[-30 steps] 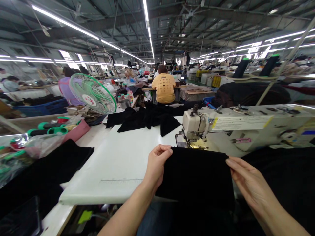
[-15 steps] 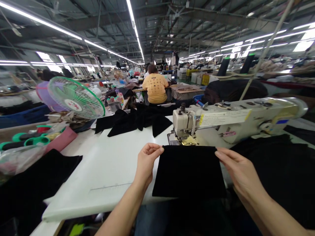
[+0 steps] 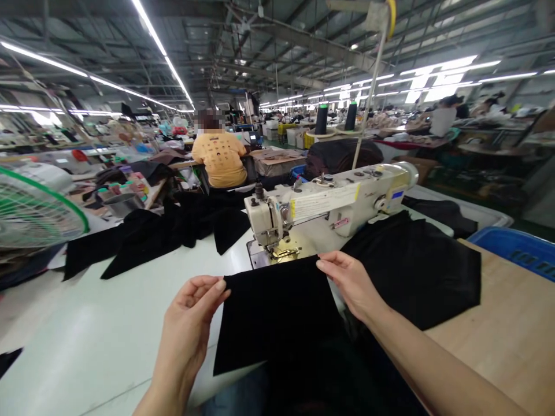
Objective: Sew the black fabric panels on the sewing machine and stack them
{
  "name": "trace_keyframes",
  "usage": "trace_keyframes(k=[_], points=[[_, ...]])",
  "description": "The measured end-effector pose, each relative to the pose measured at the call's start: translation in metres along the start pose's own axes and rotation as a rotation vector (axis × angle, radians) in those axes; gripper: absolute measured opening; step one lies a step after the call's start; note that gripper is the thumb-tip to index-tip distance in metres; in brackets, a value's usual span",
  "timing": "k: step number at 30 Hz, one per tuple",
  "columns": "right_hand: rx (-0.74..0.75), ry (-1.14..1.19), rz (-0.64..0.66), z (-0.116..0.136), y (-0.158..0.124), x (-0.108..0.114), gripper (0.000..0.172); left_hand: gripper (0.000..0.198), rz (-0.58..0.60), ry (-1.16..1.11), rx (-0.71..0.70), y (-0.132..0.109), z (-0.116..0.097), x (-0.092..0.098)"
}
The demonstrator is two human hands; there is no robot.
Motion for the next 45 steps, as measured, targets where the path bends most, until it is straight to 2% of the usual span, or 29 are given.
trace_keyframes(k=[5, 7, 9, 11, 13, 15, 16, 18, 20, 23, 26, 28, 32, 35, 39, 45], points=[[0.005, -0.003, -0.001, 0.002, 0.001, -0.001, 0.033, 0.037, 0.001, 0.067, -0.041, -0.004, 0.001, -0.001], [0.068, -0.063, 0.009, 0.008, -0.002, -0.002, 0.029, 0.036, 0.018, 0.113, -0.085, -0.005, -0.002, 0.003], [0.197, -0.213, 0.065, 0.018, -0.011, -0.009, 0.022, 0.034, 0.035, 0.181, -0.182, -0.006, -0.017, 0.008], [0.360, -0.397, 0.174, 0.028, -0.029, -0.025, 0.013, 0.031, 0.038, 0.304, -0.332, -0.007, -0.046, 0.010], [0.502, -0.525, 0.342, 0.030, -0.052, -0.045, 0.008, 0.026, 0.052, 0.529, -0.522, -0.006, -0.081, 0.000], [0.574, -0.567, 0.524, 0.024, -0.074, -0.063, 0.011, 0.018, 0.138, 0.796, -0.673, 0.001, -0.102, -0.025], [0.582, -0.576, 0.599, 0.017, -0.082, -0.069, 0.012, 0.014, 0.214, 0.911, -0.706, 0.009, -0.102, -0.041], [0.574, -0.615, 0.678, -0.002, -0.088, -0.074, 0.014, 0.012, 0.407, 1.036, -0.640, 0.032, -0.076, -0.068], [0.611, -0.702, 0.696, -0.021, -0.086, -0.073, 0.017, 0.017, 0.539, 1.040, -0.496, 0.058, -0.031, -0.084], [0.780, -0.889, 0.692, -0.039, -0.083, -0.066, 0.026, 0.023, 0.592, 1.004, -0.418, 0.084, 0.036, -0.090], [0.895, -1.030, 0.669, -0.043, -0.083, -0.058, 0.026, 0.022, 0.582, 0.953, -0.394, 0.090, 0.075, -0.082], [0.932, -1.094, 0.656, -0.041, -0.083, -0.054, 0.024, 0.020, 0.567, 0.924, -0.392, 0.088, 0.083, -0.075], [0.999, -1.204, 0.645, -0.039, -0.085, -0.053, 0.021, 0.016, 0.564, 0.924, -0.373, 0.088, 0.082, -0.072], [1.024, -1.240, 0.612, -0.039, -0.082, -0.055, 0.021, 0.018, 0.534, 0.973, -0.338, 0.096, 0.084, -0.078], [1.042, -1.177, 0.591, -0.039, -0.079, -0.057, 0.022, 0.021, 0.501, 1.064, -0.279, 0.114, 0.092, -0.091], [1.026, -1.119, 0.544, -0.038, -0.075, -0.057, 0.020, 0.015, 0.491, 1.184, -0.232, 0.126, 0.097, -0.099]])
Point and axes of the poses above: each hand's wrist, its own y-axis towards the middle knuckle, its own x-axis out of the back of the hand, z = x × y, the point moved 7 cm from there along y, towards the middle knuckle, and after that the axes turned 6 degrees about -y, right-handed, at the moved point
